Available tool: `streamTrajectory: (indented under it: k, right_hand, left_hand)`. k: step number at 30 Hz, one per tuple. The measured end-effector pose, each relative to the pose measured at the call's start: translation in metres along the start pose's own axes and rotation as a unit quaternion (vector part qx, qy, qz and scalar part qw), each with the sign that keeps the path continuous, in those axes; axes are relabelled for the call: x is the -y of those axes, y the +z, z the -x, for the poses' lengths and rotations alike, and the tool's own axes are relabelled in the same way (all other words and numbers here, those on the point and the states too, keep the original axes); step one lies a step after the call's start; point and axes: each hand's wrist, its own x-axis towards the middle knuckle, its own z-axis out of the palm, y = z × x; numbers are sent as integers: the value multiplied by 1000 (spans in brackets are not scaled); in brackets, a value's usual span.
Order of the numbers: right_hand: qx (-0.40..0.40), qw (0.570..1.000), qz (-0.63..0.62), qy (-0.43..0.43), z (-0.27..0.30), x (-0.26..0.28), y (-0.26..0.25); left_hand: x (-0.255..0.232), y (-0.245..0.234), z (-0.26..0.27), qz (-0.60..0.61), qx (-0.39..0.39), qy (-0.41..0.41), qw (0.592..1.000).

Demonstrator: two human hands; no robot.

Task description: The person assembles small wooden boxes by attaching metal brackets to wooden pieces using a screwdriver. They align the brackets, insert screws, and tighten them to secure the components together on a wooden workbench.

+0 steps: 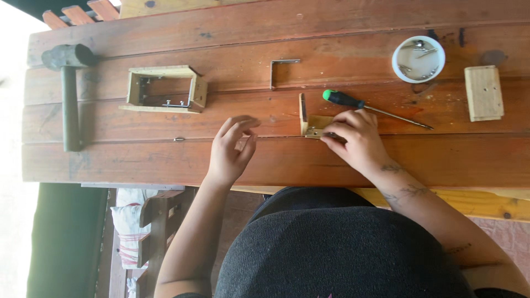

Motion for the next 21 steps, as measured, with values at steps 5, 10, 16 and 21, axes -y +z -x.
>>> streamTrajectory:
  k: [5, 10, 16, 21]
  right_hand:
    - [-9, 1000, -2, -21, -1, 2, -3]
    - [-19, 999, -28, -42, -5, 2, -4]
    - [-20, 998, 13, -58, -3, 6, -5]
    - [-27, 998, 17, -58, -1, 9, -5]
  left_hand:
    - [51, -65, 50, -272, -90, -62, 956]
    - [99, -120, 86, -377, -106, -155, 907]
    - [119, -139, 87, -317, -4, -223, 922]
    - [133, -138, 83, -343, -28, -116, 932]
